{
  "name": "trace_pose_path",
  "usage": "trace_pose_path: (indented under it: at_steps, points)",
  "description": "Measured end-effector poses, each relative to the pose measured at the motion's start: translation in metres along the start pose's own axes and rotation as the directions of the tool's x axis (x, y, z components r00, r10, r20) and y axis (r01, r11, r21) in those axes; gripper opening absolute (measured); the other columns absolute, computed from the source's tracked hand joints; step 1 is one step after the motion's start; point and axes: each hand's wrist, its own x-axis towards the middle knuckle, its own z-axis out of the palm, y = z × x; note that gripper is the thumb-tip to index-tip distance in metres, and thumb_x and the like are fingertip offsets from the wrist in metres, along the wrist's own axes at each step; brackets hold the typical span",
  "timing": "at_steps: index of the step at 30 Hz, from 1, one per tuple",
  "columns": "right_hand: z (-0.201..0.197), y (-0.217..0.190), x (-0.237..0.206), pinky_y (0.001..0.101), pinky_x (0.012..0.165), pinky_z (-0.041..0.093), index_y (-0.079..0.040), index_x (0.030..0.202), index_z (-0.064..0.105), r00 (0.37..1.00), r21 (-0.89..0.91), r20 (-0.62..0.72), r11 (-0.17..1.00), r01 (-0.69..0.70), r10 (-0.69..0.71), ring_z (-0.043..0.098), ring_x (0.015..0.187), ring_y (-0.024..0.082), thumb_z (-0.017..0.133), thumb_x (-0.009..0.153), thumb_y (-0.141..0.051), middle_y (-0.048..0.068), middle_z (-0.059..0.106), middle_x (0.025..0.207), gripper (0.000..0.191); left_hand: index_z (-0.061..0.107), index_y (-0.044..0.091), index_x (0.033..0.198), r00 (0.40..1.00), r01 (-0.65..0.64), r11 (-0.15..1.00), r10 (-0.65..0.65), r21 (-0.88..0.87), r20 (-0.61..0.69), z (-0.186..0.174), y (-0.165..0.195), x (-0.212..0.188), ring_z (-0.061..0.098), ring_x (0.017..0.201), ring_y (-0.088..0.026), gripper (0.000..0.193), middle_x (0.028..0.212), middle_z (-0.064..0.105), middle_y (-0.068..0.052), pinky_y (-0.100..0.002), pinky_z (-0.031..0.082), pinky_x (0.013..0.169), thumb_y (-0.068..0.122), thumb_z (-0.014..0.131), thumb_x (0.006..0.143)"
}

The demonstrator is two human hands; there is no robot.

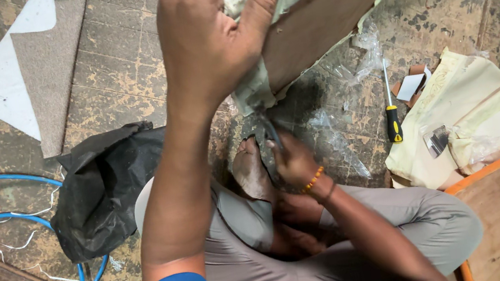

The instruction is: The person removes staples from the edge of a rectangular wooden board covered with fabric using a screwdriver and pliers. They work along the perimeter, prying up the fabric and pulling out staples to detach the material from the frame.

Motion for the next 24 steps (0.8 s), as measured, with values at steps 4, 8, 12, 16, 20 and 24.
trace_pose_path:
  at_steps: [4,8,12,16,20,24]
  points:
    - [0.005,0.011,0.001,0.0340,0.077,0.058,-0.002,0.141,0.053,0.999,0.418,0.015,0.908,0.036,-0.047,0.066,0.088,0.020,0.059,0.105,-0.013,0.014,0.069,0.112,0.038,0.067,0.007,0.118,1.000,-0.010,1.000,0.010,0.018,0.005,-0.001,0.000,0.001,0.065,0.103,-0.029,0.021,0.110,0.071,-0.009,-0.040,0.050,0.090,0.025,0.073,0.109]
    - [-0.032,-0.019,-0.009,0.0407,0.088,0.061,-0.004,0.148,0.040,0.974,0.741,0.223,0.643,-0.193,0.036,0.070,0.112,0.025,0.054,0.100,-0.014,0.017,0.064,0.134,0.050,0.068,0.008,0.121,1.000,-0.015,1.000,0.015,-0.001,0.005,0.001,0.001,-0.001,0.066,0.101,-0.029,0.022,0.113,0.072,-0.008,-0.040,0.050,0.088,0.026,0.076,0.111]
    - [-0.069,-0.063,-0.009,0.0502,0.092,0.060,-0.002,0.152,0.035,0.920,0.715,0.392,0.625,-0.314,0.013,0.067,0.117,0.035,0.051,0.103,-0.015,0.026,0.062,0.137,0.053,0.067,0.008,0.119,1.000,-0.002,1.000,0.002,0.005,0.015,0.000,0.003,-0.002,0.064,0.100,-0.030,0.021,0.113,0.071,-0.009,-0.040,0.050,0.088,0.025,0.074,0.108]
    - [-0.081,-0.097,-0.010,0.0562,0.091,0.059,-0.003,0.153,0.033,0.893,0.777,0.450,0.502,-0.379,-0.023,0.067,0.113,0.039,0.052,0.102,-0.015,0.029,0.061,0.132,0.056,0.067,0.007,0.117,1.000,0.004,1.000,-0.004,0.023,0.006,-0.001,0.007,0.000,0.063,0.100,-0.031,0.022,0.108,0.068,-0.011,-0.040,0.050,0.087,0.026,0.075,0.109]
    - [-0.084,-0.100,-0.010,0.0553,0.086,0.061,-0.002,0.150,0.036,0.881,0.794,0.473,0.443,-0.416,-0.019,0.068,0.105,0.036,0.054,0.099,-0.015,0.027,0.065,0.123,0.056,0.066,0.008,0.118,1.000,0.010,1.000,-0.010,0.028,-0.008,0.000,0.006,0.000,0.062,0.099,-0.031,0.024,0.109,0.066,-0.011,-0.041,0.050,0.087,0.027,0.076,0.108]
    - [-0.067,-0.060,-0.007,0.0405,0.065,0.058,-0.005,0.150,0.040,0.929,0.781,0.369,0.531,-0.328,0.031,0.065,0.084,0.025,0.055,0.105,-0.013,0.016,0.066,0.105,0.048,0.067,0.008,0.121,1.000,0.005,0.999,-0.005,0.040,-0.001,0.001,0.003,-0.003,0.063,0.100,-0.031,0.024,0.111,0.067,-0.011,-0.041,0.050,0.087,0.028,0.075,0.109]
